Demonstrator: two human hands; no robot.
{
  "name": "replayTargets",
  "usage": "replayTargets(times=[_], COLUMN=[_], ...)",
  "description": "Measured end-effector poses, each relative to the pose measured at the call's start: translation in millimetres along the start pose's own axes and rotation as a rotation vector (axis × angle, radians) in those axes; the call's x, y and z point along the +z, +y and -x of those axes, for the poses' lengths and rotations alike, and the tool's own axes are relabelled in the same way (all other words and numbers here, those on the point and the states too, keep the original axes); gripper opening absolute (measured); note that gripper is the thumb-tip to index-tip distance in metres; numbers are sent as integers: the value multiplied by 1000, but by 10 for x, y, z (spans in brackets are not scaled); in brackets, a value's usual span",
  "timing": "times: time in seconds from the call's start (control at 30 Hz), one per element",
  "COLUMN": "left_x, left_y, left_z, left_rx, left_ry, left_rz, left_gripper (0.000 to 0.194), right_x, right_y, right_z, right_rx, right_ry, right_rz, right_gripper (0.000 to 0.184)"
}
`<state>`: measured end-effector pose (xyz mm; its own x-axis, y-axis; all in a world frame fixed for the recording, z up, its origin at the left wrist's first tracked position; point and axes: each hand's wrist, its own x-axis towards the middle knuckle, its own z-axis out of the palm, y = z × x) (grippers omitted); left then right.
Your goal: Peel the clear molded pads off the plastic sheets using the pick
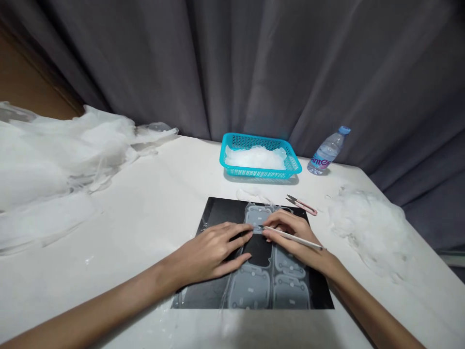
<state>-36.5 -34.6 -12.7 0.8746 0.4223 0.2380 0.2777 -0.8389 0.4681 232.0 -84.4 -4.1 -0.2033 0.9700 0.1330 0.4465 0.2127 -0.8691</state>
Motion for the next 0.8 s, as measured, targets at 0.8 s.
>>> replayTargets(times=[0.8], left_x=[-32], left_y=[70], left_z=[-34], left_rx=[33], left_ry=[41], left_rz=[-253], left_gripper=[42], right_x=[-48], right_y=[-57], right_z=[32], right_rx=[-293], right_ry=[-116], right_rz=[222], right_gripper=[9])
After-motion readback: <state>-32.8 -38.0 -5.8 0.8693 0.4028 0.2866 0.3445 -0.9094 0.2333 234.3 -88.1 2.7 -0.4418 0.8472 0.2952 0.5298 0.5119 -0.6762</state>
